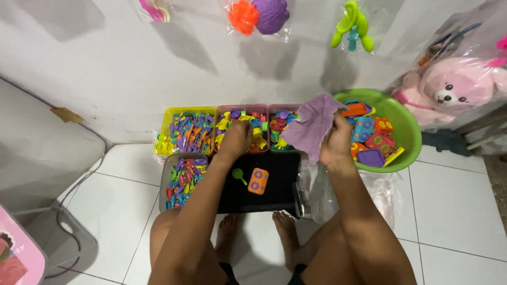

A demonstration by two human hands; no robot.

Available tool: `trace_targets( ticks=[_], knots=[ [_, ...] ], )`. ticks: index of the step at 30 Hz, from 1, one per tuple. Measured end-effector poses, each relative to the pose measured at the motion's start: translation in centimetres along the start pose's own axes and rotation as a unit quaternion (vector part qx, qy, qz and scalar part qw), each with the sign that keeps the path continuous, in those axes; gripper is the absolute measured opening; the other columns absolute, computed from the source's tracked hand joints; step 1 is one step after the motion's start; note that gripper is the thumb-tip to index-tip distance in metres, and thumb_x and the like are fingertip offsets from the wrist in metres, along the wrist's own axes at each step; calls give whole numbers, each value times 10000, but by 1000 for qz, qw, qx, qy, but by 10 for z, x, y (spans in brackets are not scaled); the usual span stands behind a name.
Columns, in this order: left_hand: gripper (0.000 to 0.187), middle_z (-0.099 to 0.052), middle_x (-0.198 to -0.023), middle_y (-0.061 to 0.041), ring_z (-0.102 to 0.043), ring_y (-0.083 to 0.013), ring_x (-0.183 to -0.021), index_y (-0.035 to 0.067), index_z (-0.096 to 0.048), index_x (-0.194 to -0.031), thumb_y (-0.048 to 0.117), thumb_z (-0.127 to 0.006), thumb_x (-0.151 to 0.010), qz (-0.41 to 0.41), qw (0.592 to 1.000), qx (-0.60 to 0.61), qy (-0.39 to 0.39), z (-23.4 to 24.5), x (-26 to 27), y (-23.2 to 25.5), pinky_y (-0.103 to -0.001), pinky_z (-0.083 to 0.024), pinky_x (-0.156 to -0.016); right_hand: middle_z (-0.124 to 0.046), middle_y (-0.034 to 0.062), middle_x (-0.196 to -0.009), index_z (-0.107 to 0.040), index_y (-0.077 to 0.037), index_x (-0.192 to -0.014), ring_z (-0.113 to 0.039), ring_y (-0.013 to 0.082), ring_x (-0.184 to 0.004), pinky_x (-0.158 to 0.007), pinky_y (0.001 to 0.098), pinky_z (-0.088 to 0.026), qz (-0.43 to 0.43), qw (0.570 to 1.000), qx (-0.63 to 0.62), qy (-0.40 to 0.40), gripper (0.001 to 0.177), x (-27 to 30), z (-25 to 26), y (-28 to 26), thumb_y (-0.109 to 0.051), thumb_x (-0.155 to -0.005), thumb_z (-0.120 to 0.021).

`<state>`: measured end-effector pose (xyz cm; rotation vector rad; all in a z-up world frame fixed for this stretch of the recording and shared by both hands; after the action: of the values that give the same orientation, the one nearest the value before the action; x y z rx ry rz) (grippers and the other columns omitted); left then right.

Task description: Cleaning small plastic toy letters and shapes by wiping them individually with a cloth and sorting them into bins.

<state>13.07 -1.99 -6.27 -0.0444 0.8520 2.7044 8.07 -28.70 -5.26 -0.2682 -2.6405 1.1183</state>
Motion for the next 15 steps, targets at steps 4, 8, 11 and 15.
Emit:
trace_targets(
  ticks=[4,8,11,15],
  knots=[
    [215,-732,-998,-255,-698,-462,-994,0,-713,-1085,60,-583,-925,-102,983,145,-43,68,33,64,-504,-571,-853,-743,47,-1047,-742,-157,-1085,-699,195,-1012,-990,384,-537,53,998,25,-11,250,19,-33,-7,-219,-850,-686],
    [172,-718,-959,-279,-710,-466,-925,-3,-709,-1080,61,-631,-939,-123,967,221,-33,96,58,89,-490,-583,-805,-636,19,-946,-688,-103,-968,-607,160,-911,-906,388,-517,121,971,198,-57,154,69,-87,-9,-115,-822,-737],
    [168,-730,-953,-200,-750,-329,-808,60,-729,-1107,84,-638,-968,-81,958,274,18,86,53,72,-401,-608,-702,-746,133,-914,-763,-75,-988,-699,221,-910,-827,384,-549,158,863,462,-132,231,39,-57,30,-116,-772,-835],
    [202,-709,-931,-157,-723,-209,-655,47,-742,-1124,52,-611,-969,-9,925,375,55,67,49,53,-326,-613,-611,-724,19,-877,-754,-105,-943,-623,129,-872,-830,325,-541,189,890,380,-165,255,57,-81,42,-50,-722,-867]
  ],
)
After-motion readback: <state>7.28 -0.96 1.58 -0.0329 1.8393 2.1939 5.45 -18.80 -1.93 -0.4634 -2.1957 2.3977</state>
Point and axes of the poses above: each hand's wrist, its own x-axis away from the middle knuckle, its own z-axis out of the back of the hand, y = z × x, the point moved 6 cm from there along -x, towards the middle knuckle
